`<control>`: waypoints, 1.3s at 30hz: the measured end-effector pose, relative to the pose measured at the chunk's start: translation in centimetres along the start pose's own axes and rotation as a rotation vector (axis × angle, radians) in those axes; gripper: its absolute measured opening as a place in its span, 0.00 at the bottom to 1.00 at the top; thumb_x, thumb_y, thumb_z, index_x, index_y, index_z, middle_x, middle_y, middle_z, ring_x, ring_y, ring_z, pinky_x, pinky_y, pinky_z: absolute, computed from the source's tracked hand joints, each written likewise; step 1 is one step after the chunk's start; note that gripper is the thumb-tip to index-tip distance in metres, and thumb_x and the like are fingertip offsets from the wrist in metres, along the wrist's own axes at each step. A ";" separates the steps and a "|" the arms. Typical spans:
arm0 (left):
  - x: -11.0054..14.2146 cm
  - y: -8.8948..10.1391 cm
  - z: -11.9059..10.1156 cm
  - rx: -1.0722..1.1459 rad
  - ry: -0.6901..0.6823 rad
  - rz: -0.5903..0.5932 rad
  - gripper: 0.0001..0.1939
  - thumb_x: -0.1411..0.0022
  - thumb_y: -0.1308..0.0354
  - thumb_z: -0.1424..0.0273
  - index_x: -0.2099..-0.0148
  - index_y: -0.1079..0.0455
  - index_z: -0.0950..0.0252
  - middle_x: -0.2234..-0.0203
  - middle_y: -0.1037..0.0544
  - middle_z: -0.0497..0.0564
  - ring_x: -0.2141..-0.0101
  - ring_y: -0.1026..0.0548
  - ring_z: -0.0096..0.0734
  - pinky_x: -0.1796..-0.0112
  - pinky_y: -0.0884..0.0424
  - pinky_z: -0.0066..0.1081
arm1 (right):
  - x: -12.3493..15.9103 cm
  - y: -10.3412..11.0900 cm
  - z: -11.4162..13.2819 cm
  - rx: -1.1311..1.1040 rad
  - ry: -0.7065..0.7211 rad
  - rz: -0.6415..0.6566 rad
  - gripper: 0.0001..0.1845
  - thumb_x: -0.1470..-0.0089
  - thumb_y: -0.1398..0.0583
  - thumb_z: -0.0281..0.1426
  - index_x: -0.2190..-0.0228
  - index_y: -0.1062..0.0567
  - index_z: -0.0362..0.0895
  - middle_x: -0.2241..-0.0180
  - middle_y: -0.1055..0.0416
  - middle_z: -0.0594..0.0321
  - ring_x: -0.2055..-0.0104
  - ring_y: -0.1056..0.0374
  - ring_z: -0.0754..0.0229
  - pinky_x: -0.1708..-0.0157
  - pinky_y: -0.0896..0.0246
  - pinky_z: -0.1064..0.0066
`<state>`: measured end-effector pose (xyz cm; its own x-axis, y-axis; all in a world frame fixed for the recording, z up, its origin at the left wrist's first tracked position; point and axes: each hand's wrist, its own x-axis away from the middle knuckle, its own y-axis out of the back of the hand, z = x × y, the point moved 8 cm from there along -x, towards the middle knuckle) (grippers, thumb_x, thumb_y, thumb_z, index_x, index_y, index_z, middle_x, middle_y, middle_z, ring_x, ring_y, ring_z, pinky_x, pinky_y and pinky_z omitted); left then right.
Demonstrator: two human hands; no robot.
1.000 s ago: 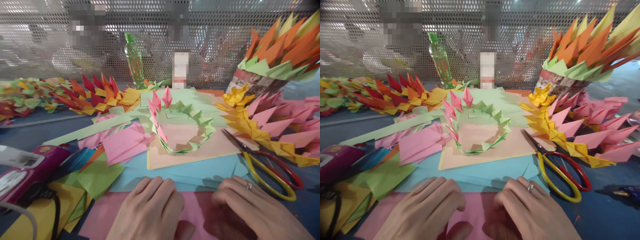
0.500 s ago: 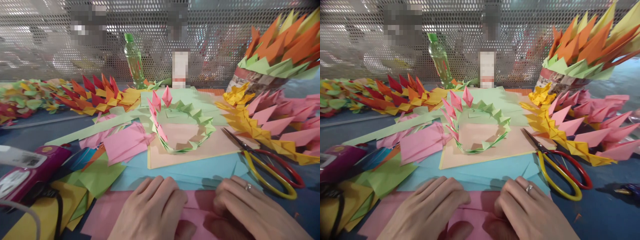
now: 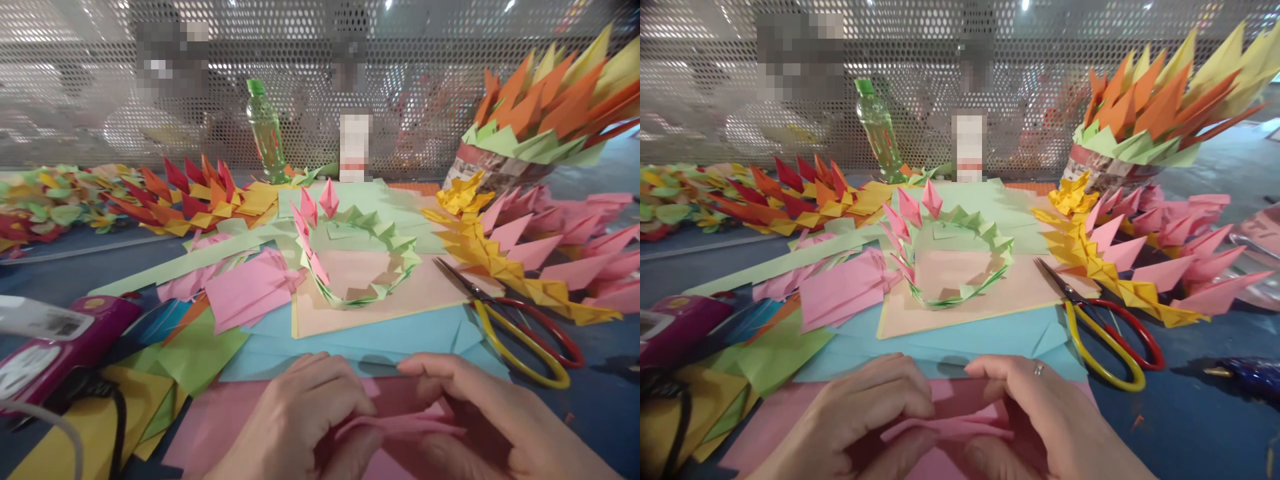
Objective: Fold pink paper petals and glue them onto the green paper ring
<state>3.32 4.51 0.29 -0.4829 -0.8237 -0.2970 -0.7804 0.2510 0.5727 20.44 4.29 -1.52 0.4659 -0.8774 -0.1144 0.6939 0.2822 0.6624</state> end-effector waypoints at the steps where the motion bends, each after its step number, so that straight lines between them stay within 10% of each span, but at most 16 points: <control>1: 0.0 0.0 0.1 0.014 0.014 -0.002 0.07 0.38 0.42 0.79 0.67 0.29 0.62 0.72 0.24 0.45 0.70 0.26 0.25 0.69 0.30 0.22 | -0.1 -0.1 0.1 -0.010 0.005 0.036 0.15 0.36 0.39 0.39 0.49 0.30 0.53 0.60 0.22 0.64 0.61 0.23 0.59 0.67 0.28 0.77; 9: -0.5 0.2 0.3 0.060 0.087 -0.043 0.08 0.39 0.43 0.79 0.69 0.30 0.63 0.75 0.27 0.43 0.73 0.28 0.22 0.71 0.33 0.20 | -1.3 0.8 0.1 -0.035 -0.114 0.058 0.14 0.36 0.41 0.39 0.72 0.25 0.47 0.77 0.29 0.70 0.75 0.32 0.67 0.77 0.38 0.80; 25: -0.1 -1.0 1.7 -0.045 0.277 0.119 0.10 0.37 0.46 0.70 0.72 0.31 0.63 0.82 0.38 0.40 0.80 0.39 0.22 0.78 0.42 0.22 | -1.0 0.3 -1.0 -0.259 -0.347 0.050 0.21 0.40 0.39 0.47 0.75 0.26 0.44 0.78 0.33 0.70 0.75 0.39 0.66 0.74 0.43 0.77; 33: 0.1 -1.5 2.0 0.003 0.321 0.139 0.10 0.37 0.48 0.71 0.72 0.32 0.64 0.82 0.40 0.41 0.79 0.42 0.22 0.78 0.45 0.23 | -1.1 0.8 -0.4 -0.165 -0.246 0.033 0.20 0.37 0.41 0.44 0.75 0.26 0.45 0.78 0.31 0.71 0.76 0.36 0.67 0.76 0.42 0.78; 39: 0.4 -2.4 2.2 0.128 0.368 0.277 0.08 0.37 0.46 0.73 0.69 0.29 0.64 0.79 0.37 0.41 0.76 0.41 0.22 0.77 0.45 0.21 | -0.7 1.3 2.3 0.005 0.132 -0.054 0.08 0.36 0.39 0.31 0.70 0.25 0.47 0.76 0.28 0.72 0.75 0.32 0.70 0.72 0.40 0.80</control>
<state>4.11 4.74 -2.90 -0.5248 -0.8365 0.1575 -0.6962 0.5283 0.4861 19.70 4.37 1.13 0.4961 -0.8326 -0.2464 0.7178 0.2335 0.6560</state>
